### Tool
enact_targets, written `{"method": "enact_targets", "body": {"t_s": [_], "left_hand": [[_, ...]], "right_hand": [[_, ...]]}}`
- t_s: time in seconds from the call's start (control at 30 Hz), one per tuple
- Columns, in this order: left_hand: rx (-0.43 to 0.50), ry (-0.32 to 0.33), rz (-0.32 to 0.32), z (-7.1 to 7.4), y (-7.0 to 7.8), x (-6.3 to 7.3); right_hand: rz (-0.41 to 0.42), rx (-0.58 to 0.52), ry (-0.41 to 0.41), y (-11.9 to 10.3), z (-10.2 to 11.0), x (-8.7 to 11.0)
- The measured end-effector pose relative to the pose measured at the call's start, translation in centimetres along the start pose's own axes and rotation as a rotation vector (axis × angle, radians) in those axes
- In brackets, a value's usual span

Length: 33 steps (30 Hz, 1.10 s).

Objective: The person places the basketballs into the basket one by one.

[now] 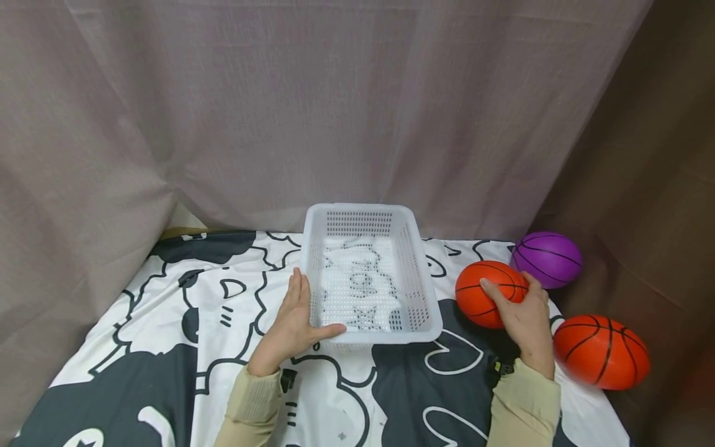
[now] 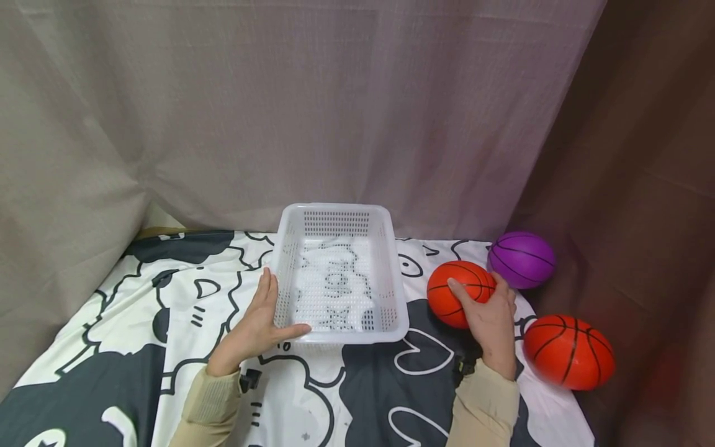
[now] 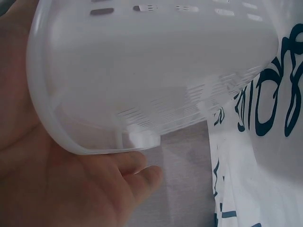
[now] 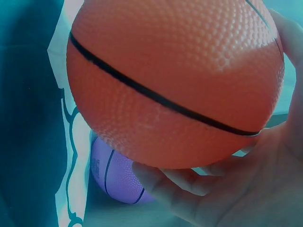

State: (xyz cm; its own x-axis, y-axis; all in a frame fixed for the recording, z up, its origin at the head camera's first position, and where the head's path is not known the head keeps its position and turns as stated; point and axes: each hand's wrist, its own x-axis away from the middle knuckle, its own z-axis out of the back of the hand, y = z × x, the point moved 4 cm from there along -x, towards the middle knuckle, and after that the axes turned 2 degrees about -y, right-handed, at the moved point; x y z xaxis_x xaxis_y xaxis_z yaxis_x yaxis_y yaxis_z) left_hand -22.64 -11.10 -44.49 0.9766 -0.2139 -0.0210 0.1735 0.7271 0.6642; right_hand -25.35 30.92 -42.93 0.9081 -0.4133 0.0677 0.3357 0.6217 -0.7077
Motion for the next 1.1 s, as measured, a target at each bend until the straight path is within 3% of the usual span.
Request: {"method": "enact_targets", "body": {"t_s": [0.67, 1.1], "left_hand": [[0.004, 0.000, -0.003, 0.04, 0.06, 0.03], [-0.006, -0.001, -0.004, 0.05, 0.08, 0.03]], "right_hand": [[0.054, -0.064, 0.069, -0.39, 0.83, 0.43], [0.047, -0.077, 0.073, -0.32, 0.94, 0.42]]}}
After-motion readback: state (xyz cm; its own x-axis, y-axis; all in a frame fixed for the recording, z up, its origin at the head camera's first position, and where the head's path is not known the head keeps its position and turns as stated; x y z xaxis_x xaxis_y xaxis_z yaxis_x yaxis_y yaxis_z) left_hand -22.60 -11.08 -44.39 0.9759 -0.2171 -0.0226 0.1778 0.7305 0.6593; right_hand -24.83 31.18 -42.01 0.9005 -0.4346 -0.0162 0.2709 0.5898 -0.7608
